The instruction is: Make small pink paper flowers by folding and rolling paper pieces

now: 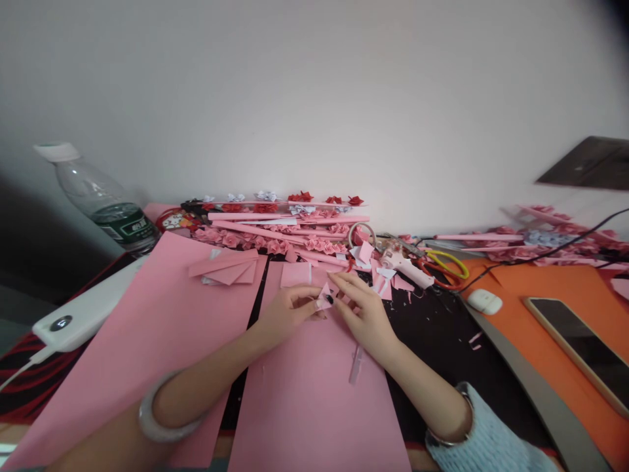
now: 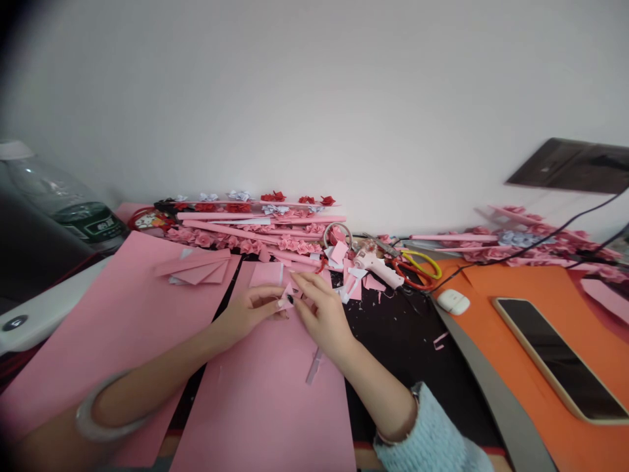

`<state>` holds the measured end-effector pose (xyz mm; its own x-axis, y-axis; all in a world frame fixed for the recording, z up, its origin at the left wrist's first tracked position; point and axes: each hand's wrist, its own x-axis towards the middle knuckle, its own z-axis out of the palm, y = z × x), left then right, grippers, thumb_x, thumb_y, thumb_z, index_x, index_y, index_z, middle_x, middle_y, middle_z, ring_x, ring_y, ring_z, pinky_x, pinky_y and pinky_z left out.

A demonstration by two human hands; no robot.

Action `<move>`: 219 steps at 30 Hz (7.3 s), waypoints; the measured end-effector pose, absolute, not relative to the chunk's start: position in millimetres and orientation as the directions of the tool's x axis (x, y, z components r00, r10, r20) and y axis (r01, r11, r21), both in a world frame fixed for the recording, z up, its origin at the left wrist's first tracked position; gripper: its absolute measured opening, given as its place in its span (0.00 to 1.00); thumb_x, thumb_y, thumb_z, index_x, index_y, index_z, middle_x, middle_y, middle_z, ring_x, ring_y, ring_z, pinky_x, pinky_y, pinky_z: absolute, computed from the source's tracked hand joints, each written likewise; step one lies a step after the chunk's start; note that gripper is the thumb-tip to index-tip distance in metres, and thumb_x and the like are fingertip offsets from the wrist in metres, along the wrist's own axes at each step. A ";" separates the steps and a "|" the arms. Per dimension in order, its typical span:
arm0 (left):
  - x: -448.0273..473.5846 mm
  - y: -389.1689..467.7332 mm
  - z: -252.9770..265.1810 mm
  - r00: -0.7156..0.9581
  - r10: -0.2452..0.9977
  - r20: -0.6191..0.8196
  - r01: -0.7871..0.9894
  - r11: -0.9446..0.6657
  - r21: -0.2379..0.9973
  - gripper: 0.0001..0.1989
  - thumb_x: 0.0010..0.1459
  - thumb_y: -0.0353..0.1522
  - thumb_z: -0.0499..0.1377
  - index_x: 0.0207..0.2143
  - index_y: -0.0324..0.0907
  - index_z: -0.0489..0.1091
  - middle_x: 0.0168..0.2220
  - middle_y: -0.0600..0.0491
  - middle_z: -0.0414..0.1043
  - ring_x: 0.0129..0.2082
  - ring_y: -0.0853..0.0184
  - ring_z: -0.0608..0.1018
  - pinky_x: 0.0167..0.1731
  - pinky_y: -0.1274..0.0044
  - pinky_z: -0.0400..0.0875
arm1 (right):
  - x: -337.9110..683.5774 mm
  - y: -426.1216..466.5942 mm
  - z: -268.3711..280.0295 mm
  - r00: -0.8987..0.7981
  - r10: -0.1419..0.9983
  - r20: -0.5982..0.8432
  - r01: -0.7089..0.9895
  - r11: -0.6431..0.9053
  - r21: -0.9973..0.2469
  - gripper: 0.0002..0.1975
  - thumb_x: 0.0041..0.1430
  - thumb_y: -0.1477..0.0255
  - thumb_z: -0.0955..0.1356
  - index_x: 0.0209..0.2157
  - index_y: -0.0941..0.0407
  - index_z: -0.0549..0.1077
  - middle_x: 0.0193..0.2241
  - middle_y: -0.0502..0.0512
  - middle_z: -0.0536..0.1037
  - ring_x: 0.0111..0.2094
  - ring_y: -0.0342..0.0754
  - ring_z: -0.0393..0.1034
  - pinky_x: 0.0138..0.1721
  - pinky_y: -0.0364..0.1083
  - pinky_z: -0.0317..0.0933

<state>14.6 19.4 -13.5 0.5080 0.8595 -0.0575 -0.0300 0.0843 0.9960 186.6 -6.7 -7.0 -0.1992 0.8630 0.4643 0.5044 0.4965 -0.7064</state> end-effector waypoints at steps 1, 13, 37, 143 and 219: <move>14.7 19.5 -13.5 0.510 0.858 -0.057 -0.026 0.082 0.996 0.13 0.52 0.35 0.60 0.39 0.38 0.73 0.39 0.49 0.71 0.31 0.69 0.75 0.37 0.73 0.72 | 186.6 -6.6 -6.7 -0.205 0.863 0.462 0.501 0.498 -0.708 0.21 0.56 0.79 0.62 0.52 0.51 0.67 0.47 0.59 0.69 0.45 0.49 0.66 0.41 0.47 0.65; 13.5 22.1 -19.0 0.520 0.853 -0.034 -0.010 0.046 0.999 0.11 0.53 0.34 0.58 0.38 0.38 0.73 0.34 0.50 0.72 0.31 0.68 0.75 0.37 0.74 0.71 | 188.1 -5.9 -3.3 -0.234 0.821 0.520 0.548 0.554 -0.627 0.17 0.57 0.78 0.62 0.45 0.52 0.73 0.48 0.60 0.70 0.47 0.50 0.66 0.46 0.50 0.62; 12.5 20.8 -12.4 0.488 0.868 -0.094 0.025 0.094 0.995 0.11 0.50 0.37 0.60 0.29 0.36 0.72 0.32 0.49 0.73 0.32 0.67 0.75 0.36 0.74 0.71 | 187.2 -4.7 -1.3 -0.098 0.921 0.378 0.376 0.386 -0.842 0.08 0.54 0.78 0.64 0.27 0.56 0.75 0.39 0.58 0.72 0.40 0.48 0.68 0.32 0.45 0.63; 17.0 15.5 -2.9 0.446 0.860 -0.248 -0.136 0.340 0.931 0.14 0.49 0.34 0.62 0.39 0.37 0.73 0.35 0.48 0.76 0.36 0.64 0.78 0.44 0.68 0.69 | 185.9 -9.8 1.8 -0.480 0.642 0.598 0.695 0.694 -0.187 0.10 0.59 0.79 0.62 0.37 0.58 0.75 0.42 0.60 0.76 0.40 0.51 0.69 0.39 0.53 0.67; 11.8 20.9 -8.6 0.402 0.889 -0.217 -0.137 0.293 0.946 0.12 0.47 0.32 0.63 0.36 0.38 0.70 0.35 0.51 0.73 0.33 0.69 0.76 0.36 0.76 0.72 | 186.4 -6.5 -1.8 -0.289 0.843 0.453 0.426 0.537 -0.728 0.12 0.50 0.84 0.66 0.33 0.54 0.75 0.33 0.54 0.72 0.35 0.46 0.68 0.29 0.43 0.62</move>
